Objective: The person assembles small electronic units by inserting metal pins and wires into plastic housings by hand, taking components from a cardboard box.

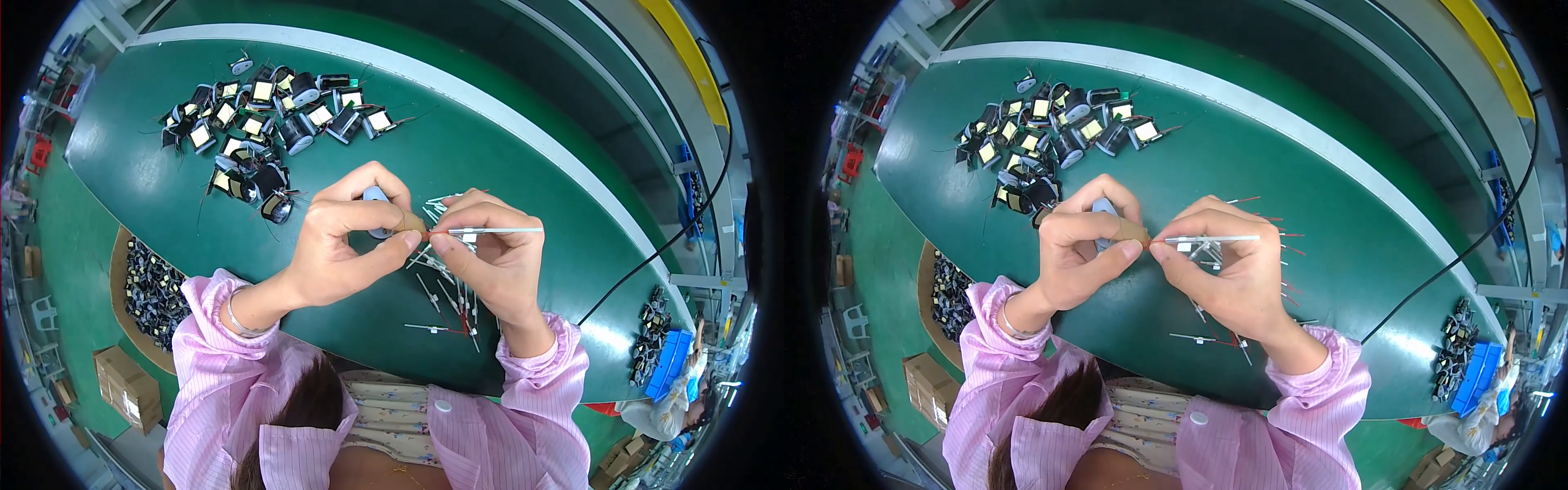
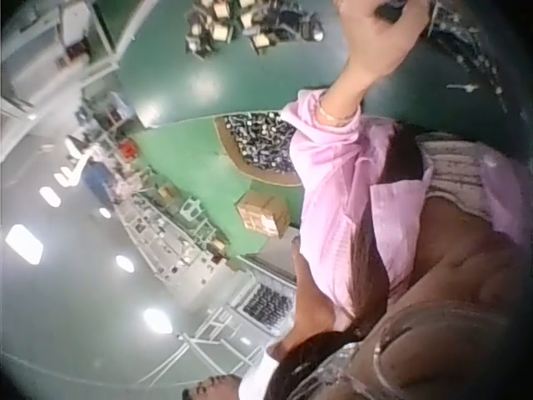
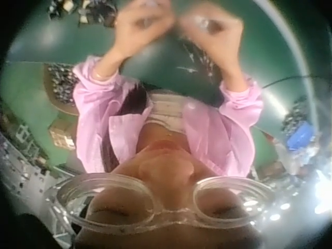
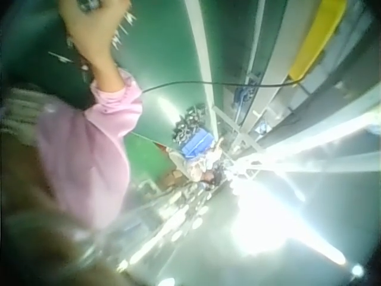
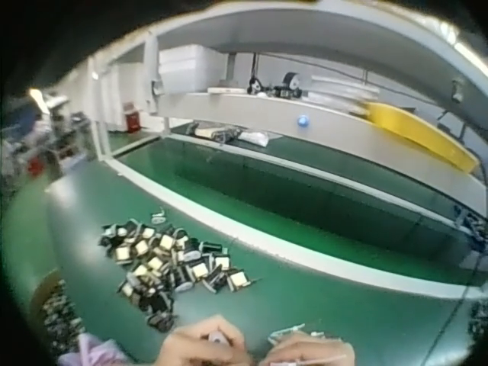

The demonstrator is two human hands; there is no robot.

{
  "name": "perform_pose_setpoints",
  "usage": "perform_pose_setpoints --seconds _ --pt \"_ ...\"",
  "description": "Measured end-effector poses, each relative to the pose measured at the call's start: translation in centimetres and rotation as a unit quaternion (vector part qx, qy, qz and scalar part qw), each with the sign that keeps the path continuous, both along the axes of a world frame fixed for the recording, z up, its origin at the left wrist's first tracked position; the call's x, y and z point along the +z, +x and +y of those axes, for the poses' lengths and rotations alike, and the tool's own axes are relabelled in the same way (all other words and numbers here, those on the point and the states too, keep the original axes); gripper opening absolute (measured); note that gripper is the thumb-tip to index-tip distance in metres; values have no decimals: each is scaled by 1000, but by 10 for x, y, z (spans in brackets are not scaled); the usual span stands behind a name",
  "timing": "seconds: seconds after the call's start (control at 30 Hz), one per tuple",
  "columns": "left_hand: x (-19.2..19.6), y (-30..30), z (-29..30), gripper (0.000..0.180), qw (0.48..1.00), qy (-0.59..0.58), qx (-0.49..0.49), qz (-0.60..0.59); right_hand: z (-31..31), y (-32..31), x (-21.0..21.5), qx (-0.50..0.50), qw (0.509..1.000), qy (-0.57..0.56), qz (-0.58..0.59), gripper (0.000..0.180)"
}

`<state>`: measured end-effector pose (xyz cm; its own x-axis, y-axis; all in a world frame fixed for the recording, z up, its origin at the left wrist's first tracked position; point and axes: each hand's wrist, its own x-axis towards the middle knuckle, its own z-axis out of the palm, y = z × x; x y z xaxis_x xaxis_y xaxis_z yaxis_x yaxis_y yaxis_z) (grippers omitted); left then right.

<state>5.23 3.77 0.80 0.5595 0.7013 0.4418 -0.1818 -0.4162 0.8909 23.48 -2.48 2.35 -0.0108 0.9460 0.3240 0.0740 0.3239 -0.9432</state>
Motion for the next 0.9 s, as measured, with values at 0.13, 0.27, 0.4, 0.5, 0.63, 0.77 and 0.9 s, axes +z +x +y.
perform_pose_setpoints --seconds 0.13,0.27,0.4,0.5,0.63,0.77,0.9 --pt "0 2 -1 9 999 46 10 2 0 1 0 13 1000 -1 9 11" --pt "-1 2 0 14 998 66 10 19 1 4 0 14 1000 4 -16 10" --pt "-3 8 2 29 997 73 -21 11 1 11 -1 -30 997 6 67 11" --pt "-4 11 -1 38 997 82 5 16 0 11 6 -22 990 -33 133 11" --pt "-9 15 -3 45 990 127 65 -9 -9 2 9 -24 985 -54 161 12" --pt "-12 16 -2 44 976 194 95 -11 -12 1 8 -35 993 -14 113 13" --pt "-11 19 -2 41 966 233 108 -19 -13 1 10 -68 997 37 7 12"
